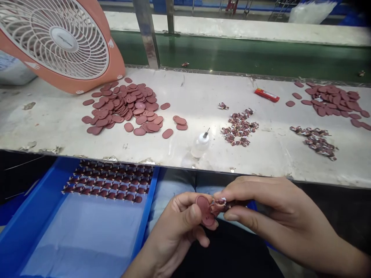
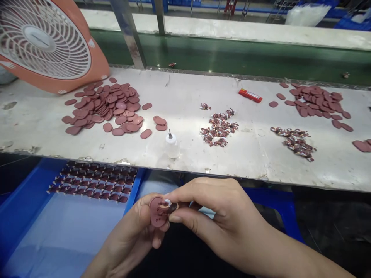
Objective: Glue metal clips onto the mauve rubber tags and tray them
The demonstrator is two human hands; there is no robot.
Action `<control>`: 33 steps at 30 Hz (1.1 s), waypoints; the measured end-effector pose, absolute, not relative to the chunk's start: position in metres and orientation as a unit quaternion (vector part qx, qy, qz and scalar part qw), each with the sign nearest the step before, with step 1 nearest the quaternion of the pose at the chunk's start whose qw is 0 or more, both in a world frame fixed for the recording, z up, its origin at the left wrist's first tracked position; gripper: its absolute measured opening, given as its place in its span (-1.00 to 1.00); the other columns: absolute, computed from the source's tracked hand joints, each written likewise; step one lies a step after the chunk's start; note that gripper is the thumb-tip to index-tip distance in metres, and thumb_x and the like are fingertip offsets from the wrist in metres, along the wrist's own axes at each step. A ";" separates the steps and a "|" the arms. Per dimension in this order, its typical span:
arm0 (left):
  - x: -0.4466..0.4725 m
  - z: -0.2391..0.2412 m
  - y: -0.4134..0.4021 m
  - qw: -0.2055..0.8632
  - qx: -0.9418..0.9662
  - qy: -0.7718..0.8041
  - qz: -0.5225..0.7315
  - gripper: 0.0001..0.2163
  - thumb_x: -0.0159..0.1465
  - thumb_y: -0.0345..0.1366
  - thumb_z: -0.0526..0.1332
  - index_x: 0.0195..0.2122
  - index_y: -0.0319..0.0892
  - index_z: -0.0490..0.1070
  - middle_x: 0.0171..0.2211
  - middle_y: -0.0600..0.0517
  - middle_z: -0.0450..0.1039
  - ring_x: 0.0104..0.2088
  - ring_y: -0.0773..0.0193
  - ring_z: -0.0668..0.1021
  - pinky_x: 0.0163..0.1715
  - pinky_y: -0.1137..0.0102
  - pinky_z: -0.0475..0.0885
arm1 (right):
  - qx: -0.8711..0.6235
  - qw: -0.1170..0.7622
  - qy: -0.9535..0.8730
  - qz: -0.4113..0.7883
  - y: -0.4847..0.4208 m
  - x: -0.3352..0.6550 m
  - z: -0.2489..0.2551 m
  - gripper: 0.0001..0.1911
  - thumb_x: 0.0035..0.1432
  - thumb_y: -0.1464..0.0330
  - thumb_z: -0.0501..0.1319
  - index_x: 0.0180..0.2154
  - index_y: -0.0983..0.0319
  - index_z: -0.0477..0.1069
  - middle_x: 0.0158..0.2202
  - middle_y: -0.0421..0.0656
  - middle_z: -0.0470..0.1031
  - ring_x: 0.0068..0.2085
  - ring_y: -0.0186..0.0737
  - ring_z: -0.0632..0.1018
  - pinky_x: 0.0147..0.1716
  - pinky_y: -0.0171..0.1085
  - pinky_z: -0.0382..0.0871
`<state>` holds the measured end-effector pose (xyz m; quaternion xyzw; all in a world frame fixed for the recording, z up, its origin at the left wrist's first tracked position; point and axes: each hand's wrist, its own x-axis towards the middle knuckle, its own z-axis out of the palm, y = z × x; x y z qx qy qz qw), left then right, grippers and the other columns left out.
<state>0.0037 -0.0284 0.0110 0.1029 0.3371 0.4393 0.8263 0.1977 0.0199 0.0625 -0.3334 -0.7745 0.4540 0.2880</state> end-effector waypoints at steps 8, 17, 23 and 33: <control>0.004 0.009 -0.028 0.829 0.107 0.340 0.431 -0.69 0.02 -0.06 0.50 -0.50 -0.22 0.58 -0.52 0.05 0.48 -0.51 0.42 0.50 -0.62 0.64 0.41 | -0.316 0.257 -0.806 0.430 0.023 0.195 0.065 -0.78 0.32 0.40 0.27 -0.02 0.03 0.49 -0.28 -0.29 0.61 -0.32 -0.32 0.59 -0.28 -0.38 0.49; 0.003 0.006 -0.028 0.830 0.094 0.348 0.425 -0.69 -0.01 -0.07 0.52 -0.50 -0.22 0.58 -0.52 0.06 0.50 -0.52 0.43 0.51 -0.64 0.65 0.39 | -0.279 0.222 -0.832 0.424 0.030 0.196 0.066 -0.75 0.35 0.44 0.23 0.03 0.06 0.43 -0.21 -0.34 0.61 -0.25 -0.43 0.59 -0.23 -0.46 0.46; 0.003 0.005 -0.029 0.835 0.095 0.346 0.416 -0.69 0.01 -0.06 0.51 -0.46 -0.23 0.60 -0.52 0.04 0.49 -0.52 0.42 0.49 -0.64 0.64 0.35 | -0.249 0.201 -0.847 0.425 0.034 0.196 0.069 -0.62 0.36 0.47 0.21 0.13 0.01 0.37 -0.16 -0.32 0.60 -0.18 -0.36 0.59 -0.17 -0.40 0.47; 0.005 0.007 -0.031 0.837 0.074 0.324 0.434 -0.74 0.07 -0.12 0.49 -0.44 -0.24 0.61 -0.51 0.06 0.44 -0.52 0.47 0.42 -0.54 0.63 0.33 | -0.226 0.186 -0.858 0.422 0.034 0.193 0.072 -0.76 0.37 0.49 0.19 0.01 0.12 0.37 -0.18 -0.26 0.57 -0.22 -0.41 0.58 -0.20 -0.45 0.45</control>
